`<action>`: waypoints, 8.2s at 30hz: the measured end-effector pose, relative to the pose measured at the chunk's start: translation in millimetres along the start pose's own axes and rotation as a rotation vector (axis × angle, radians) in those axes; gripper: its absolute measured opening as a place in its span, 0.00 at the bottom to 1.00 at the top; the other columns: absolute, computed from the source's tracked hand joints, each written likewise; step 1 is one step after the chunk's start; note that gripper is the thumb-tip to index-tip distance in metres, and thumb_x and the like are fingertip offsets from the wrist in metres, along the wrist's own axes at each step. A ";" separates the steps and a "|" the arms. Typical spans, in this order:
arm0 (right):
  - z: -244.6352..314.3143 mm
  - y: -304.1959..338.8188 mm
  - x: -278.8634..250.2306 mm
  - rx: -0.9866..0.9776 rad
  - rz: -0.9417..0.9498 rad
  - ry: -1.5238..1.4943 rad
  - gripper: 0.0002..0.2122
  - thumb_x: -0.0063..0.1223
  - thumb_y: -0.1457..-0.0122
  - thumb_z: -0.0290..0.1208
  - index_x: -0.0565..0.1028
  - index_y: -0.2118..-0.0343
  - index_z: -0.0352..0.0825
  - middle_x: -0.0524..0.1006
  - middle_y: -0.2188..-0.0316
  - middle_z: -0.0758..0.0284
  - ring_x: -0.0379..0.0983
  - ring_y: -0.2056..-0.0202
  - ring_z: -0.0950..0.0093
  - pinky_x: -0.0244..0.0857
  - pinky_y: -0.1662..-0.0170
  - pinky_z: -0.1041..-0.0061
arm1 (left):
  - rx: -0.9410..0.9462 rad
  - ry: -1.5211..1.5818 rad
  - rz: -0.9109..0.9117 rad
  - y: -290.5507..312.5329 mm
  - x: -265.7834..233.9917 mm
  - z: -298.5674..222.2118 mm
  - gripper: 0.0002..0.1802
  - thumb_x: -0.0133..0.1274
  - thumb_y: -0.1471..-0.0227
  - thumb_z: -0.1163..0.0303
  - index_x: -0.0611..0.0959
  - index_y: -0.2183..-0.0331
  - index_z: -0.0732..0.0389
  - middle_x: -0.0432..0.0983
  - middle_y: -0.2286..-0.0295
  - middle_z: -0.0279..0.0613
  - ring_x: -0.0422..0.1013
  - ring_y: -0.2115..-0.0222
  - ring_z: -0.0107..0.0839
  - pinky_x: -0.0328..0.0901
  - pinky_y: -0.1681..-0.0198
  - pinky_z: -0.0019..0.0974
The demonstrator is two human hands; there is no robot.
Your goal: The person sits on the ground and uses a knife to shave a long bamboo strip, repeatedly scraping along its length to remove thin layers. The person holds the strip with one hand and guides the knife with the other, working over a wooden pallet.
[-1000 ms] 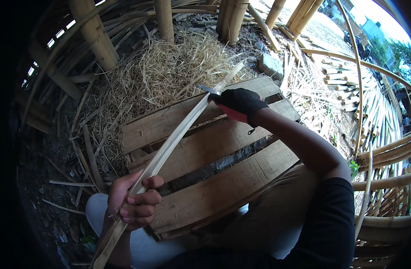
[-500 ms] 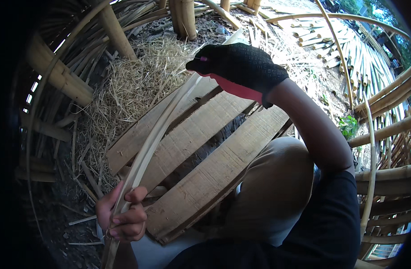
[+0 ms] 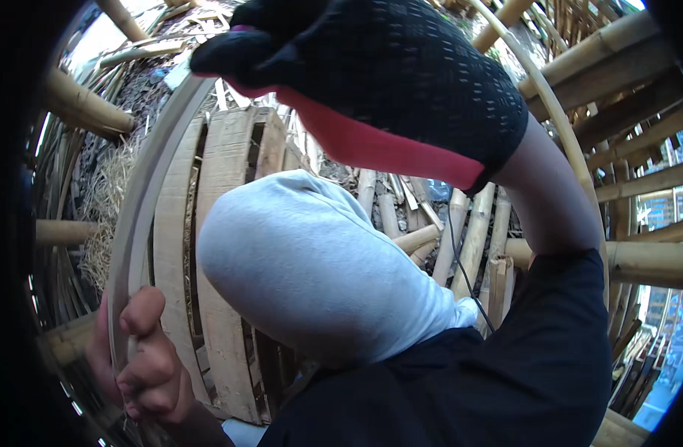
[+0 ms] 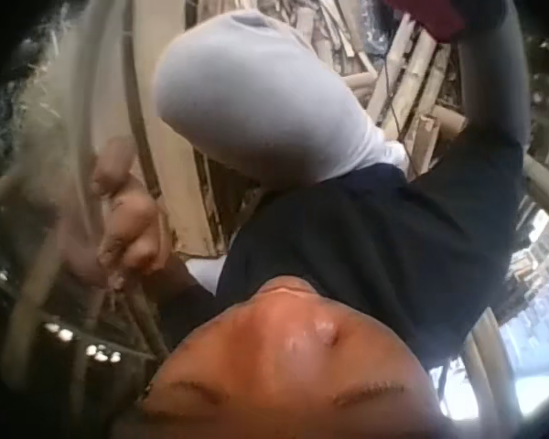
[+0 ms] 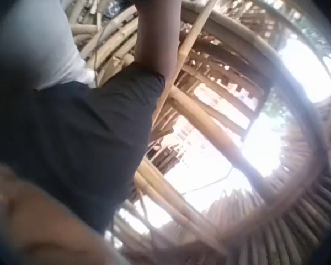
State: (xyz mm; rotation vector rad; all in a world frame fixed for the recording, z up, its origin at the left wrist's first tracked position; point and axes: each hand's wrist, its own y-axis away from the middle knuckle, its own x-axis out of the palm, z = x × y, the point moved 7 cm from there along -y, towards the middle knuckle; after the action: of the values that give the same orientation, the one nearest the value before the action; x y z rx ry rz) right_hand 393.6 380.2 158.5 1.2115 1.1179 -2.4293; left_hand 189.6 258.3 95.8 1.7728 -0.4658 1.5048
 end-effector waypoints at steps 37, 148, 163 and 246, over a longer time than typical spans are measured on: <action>61.9 -45.3 130.0 -0.136 0.354 -0.055 0.15 0.59 0.40 0.47 0.83 0.75 0.41 0.78 0.83 0.64 0.79 0.79 0.66 0.72 0.71 0.70 | 0.176 0.259 0.120 90.0 -22.0 14.8 0.17 0.31 0.33 0.44 0.61 0.66 0.46 0.63 0.85 0.30 0.61 0.92 0.20 0.56 0.89 0.24; 209.1 -82.5 390.5 -0.834 0.832 0.043 0.11 0.54 0.39 0.43 0.80 0.61 0.44 0.81 0.68 0.64 0.79 0.65 0.62 0.71 0.61 0.65 | 0.558 0.152 -0.142 225.7 -176.2 33.0 0.15 0.31 0.30 0.56 0.64 0.58 0.58 0.62 0.82 0.37 0.63 0.91 0.30 0.61 0.94 0.30; 234.9 -48.0 361.1 -0.625 1.076 -0.136 0.14 0.48 0.34 0.45 0.78 0.55 0.42 0.81 0.65 0.59 0.79 0.60 0.59 0.71 0.56 0.61 | 0.590 0.056 -0.334 219.9 -198.2 33.0 0.18 0.31 0.30 0.51 0.66 0.63 0.54 0.64 0.82 0.31 0.64 0.88 0.27 0.55 0.88 0.26; 265.0 -15.9 366.1 -1.051 1.075 -0.129 0.16 0.44 0.33 0.39 0.77 0.46 0.52 0.82 0.63 0.62 0.79 0.63 0.59 0.73 0.60 0.61 | 0.521 -0.333 -0.837 225.0 -196.3 41.0 0.23 0.32 0.32 0.46 0.66 0.67 0.56 0.55 0.84 0.25 0.54 0.88 0.16 0.57 0.86 0.25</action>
State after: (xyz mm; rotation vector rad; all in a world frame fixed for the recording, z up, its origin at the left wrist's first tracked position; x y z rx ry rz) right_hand -7.5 255.6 -9.1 0.8631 1.0324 -0.8771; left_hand 13.8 44.4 -23.1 2.2199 0.5303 0.7610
